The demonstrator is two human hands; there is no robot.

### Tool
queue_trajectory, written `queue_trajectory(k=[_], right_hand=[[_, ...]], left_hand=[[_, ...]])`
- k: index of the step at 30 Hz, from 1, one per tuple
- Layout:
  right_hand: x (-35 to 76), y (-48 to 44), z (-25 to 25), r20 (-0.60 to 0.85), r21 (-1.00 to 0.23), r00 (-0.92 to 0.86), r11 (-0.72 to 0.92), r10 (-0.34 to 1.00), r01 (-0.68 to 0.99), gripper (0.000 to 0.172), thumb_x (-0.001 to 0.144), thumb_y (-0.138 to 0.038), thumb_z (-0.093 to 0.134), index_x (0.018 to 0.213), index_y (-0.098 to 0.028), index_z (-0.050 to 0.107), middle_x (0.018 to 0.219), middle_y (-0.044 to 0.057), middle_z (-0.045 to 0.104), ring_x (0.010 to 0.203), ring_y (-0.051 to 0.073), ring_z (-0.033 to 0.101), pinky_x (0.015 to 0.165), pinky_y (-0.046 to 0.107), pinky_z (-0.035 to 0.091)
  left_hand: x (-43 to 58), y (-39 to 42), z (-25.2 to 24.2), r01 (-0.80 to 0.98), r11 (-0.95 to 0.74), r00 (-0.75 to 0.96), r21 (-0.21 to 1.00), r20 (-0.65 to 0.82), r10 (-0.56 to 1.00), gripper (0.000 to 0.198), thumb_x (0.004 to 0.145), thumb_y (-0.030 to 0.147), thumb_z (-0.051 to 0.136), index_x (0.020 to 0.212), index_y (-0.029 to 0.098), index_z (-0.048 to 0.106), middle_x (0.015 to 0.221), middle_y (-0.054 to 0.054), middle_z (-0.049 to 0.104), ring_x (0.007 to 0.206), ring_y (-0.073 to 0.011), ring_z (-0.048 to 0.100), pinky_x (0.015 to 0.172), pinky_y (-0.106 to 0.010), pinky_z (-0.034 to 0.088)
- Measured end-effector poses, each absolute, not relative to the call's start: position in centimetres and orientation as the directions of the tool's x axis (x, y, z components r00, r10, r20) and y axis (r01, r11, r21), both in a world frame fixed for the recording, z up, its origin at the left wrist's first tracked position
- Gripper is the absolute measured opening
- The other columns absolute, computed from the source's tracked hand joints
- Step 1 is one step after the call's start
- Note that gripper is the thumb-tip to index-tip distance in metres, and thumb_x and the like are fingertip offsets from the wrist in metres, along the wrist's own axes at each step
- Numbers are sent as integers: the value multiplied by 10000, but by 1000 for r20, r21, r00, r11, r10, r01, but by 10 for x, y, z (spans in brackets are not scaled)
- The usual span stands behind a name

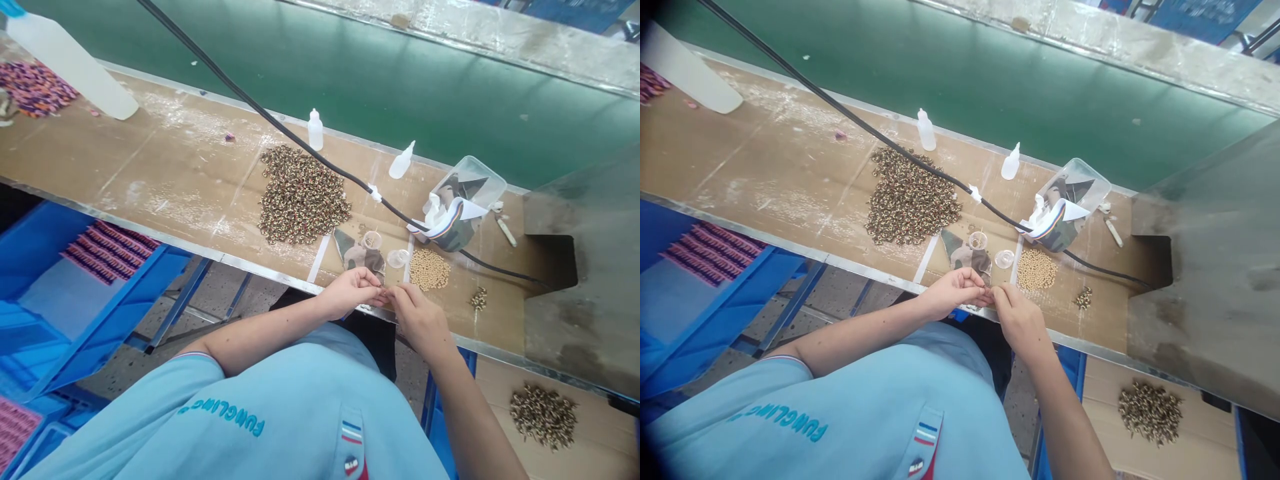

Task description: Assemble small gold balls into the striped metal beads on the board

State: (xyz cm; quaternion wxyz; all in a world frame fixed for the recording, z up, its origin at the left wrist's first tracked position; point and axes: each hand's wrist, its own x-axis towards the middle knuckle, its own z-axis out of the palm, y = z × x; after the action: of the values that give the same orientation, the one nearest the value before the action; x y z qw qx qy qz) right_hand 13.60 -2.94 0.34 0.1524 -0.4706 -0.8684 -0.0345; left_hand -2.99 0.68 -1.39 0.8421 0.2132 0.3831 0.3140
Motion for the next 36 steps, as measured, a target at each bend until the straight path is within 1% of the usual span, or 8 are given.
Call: queue_trajectory(k=[10, 15, 19, 23, 28, 30, 32, 36], right_hand=[[135, -30, -3, 297, -131, -450, 503, 842, 855, 229, 961, -244, 368, 839, -179, 551, 818, 38, 589, 627, 98, 545, 504, 217, 332], [134, -30, -5, 298, -155, -430, 487, 852, 859, 242, 968, -259, 350, 837, -186, 540, 807, 35, 585, 619, 99, 549, 495, 215, 340], [132, -30, -9, 290, -304, -335, 419, 896, 856, 240, 967, -295, 348, 837, -201, 527, 816, 34, 582, 641, 111, 557, 516, 218, 385], [131, -30, -14, 263, -487, -240, 344, 934, 803, 192, 946, -300, 398, 817, -212, 510, 792, 26, 572, 732, 139, 567, 606, 240, 441], [131, -29, -15, 243, -587, -182, 294, 953, 754, 153, 929, -283, 427, 818, -216, 509, 770, 14, 555, 716, 143, 533, 615, 257, 431], [132, -28, -13, 255, -581, -169, 291, 952, 760, 147, 926, -278, 433, 816, -216, 509, 763, 12, 553, 713, 143, 528, 611, 254, 421], [134, -25, -8, 282, -530, -166, 298, 945, 794, 141, 927, -279, 436, 828, -214, 512, 781, 17, 562, 720, 143, 531, 607, 249, 415], [139, -16, 4, 352, -306, -190, 304, 917, 902, 142, 933, -285, 436, 853, -210, 526, 836, 32, 583, 704, 143, 541, 552, 246, 366]], left_hand=[[-30, 7, -15, -363, 726, 508, 584, -529, 679, 303, 655, 168, 776, 759, 112, 497, 686, -51, 701, 652, -130, 690, 759, -301, 545], [-30, 8, -12, -364, 733, 503, 575, -541, 674, 277, 677, 136, 756, 755, 111, 492, 680, -50, 701, 632, -123, 687, 725, -278, 545], [-31, 7, -12, -367, 731, 500, 575, -540, 677, 247, 708, 125, 731, 762, 109, 490, 692, -65, 704, 664, -137, 696, 706, -269, 545], [-32, 7, -13, -377, 727, 506, 574, -530, 681, 238, 715, 123, 726, 770, 107, 496, 704, -67, 706, 671, -138, 696, 702, -267, 544], [-32, 7, -13, -381, 731, 505, 566, -535, 678, 251, 711, 137, 732, 771, 107, 491, 711, -67, 707, 687, -142, 698, 702, -268, 542], [-32, 7, -13, -387, 729, 509, 564, -529, 679, 266, 699, 152, 746, 769, 107, 493, 728, -71, 710, 707, -145, 698, 719, -282, 542], [-33, 6, -14, -407, 719, 521, 564, -503, 690, 303, 673, 189, 771, 771, 109, 496, 755, -77, 714, 729, -154, 698, 742, -303, 542], [-37, 4, -17, -462, 684, 549, 564, -424, 720, 402, 601, 290, 819, 772, 110, 503, 798, -82, 717, 739, -168, 700, 733, -303, 542]])
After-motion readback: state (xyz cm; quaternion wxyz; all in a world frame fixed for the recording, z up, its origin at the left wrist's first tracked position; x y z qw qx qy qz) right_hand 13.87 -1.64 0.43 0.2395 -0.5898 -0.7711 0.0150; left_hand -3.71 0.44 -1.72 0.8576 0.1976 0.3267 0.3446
